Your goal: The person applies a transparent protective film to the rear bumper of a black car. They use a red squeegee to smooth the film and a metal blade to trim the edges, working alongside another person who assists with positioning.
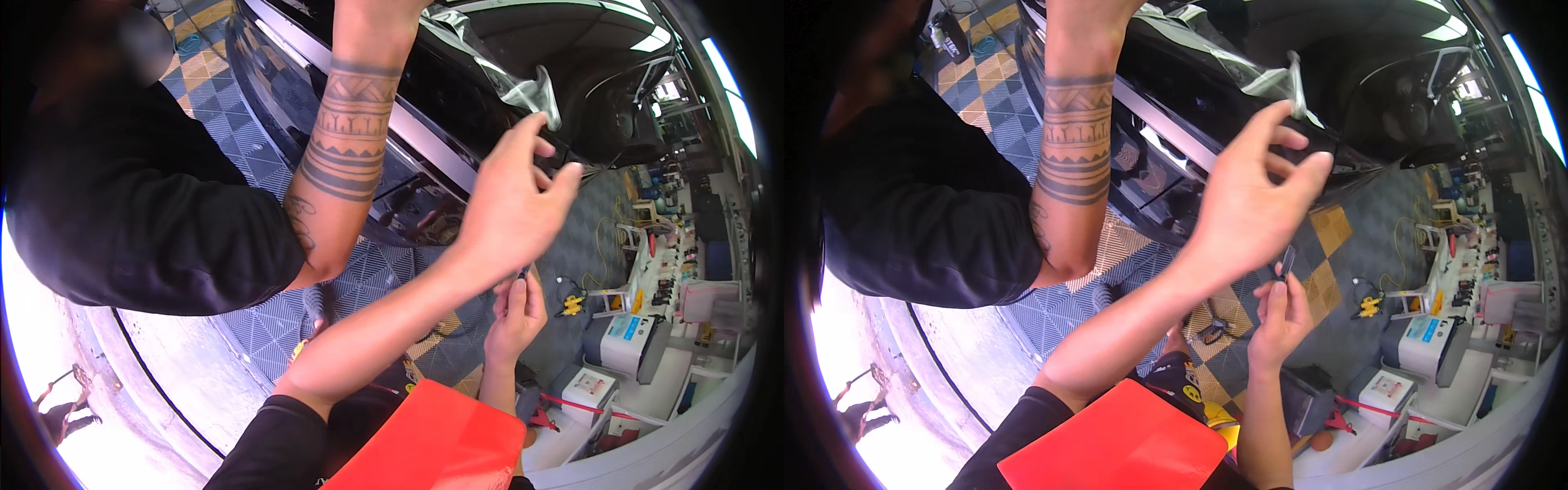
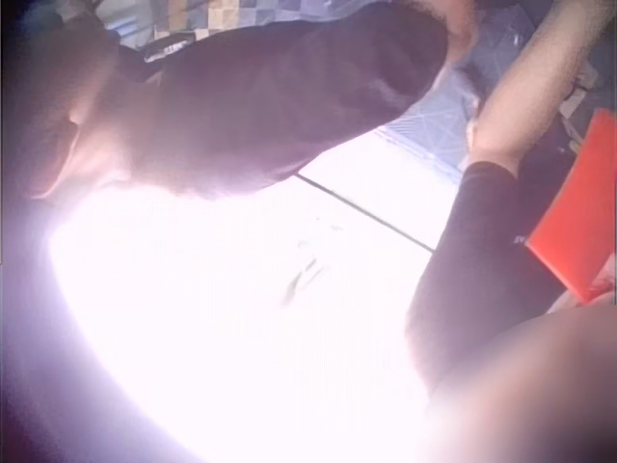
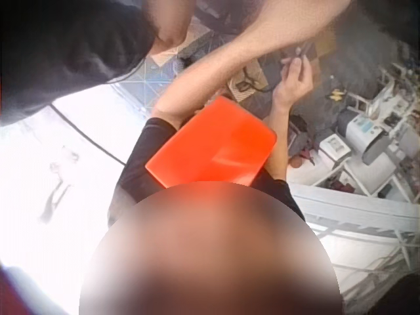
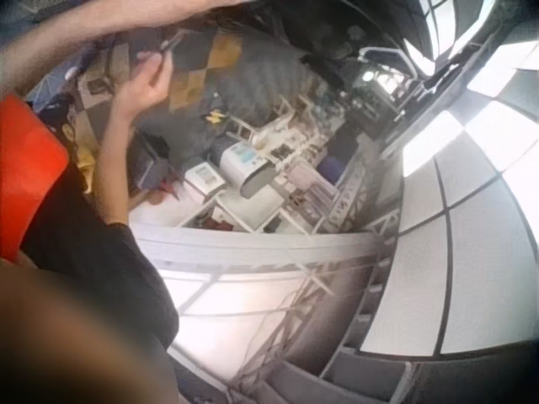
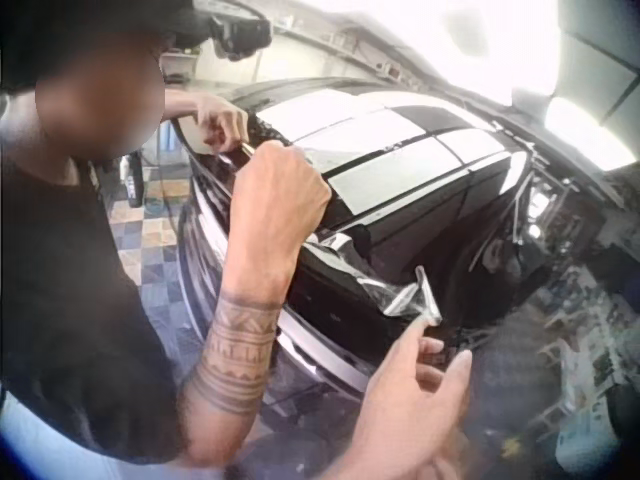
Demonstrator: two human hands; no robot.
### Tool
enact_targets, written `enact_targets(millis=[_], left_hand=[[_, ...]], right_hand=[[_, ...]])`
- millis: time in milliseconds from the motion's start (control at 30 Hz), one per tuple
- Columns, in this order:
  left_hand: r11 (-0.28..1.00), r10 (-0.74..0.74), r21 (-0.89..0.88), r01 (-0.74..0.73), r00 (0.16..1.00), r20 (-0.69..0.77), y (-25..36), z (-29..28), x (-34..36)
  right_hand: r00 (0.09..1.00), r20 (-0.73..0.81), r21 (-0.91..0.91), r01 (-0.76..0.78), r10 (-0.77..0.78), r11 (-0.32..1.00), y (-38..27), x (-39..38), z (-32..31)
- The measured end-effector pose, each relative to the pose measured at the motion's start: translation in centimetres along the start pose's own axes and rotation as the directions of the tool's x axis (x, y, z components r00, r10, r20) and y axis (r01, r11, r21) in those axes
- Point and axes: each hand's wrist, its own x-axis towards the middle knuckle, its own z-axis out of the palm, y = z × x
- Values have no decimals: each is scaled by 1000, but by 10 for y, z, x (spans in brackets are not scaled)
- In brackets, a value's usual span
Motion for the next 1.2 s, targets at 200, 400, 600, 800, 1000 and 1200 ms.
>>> enact_targets(millis=[200, 400, 600, 800, 1000, 1200], left_hand=[[996, 87, -33, -87, 996, -14, -3, 33, -5], [980, -159, -163, 116, 947, -279, -16, 5, 1], [984, -152, -113, 134, 973, -174, -30, -13, 8], [996, -88, -21, 86, 962, -257, -23, -15, 19], [899, 100, 439, -4, 976, -195, 51, -18, 74], [664, 517, 636, -393, 856, -11, 66, -34, 105]], right_hand=[[992, -24, -73, -129, 128, 989, 2, -25, -39], [989, 3, 3, -147, 147, 989, 9, -12, -40], [977, 95, 162, -203, 189, 966, 15, 2, -30], [942, 246, 213, -282, 228, 936, 46, 28, -60], [901, 333, 152, -342, 278, 927, 66, 65, -107], [813, 519, 94, -361, 264, 928, 57, 87, -112]])
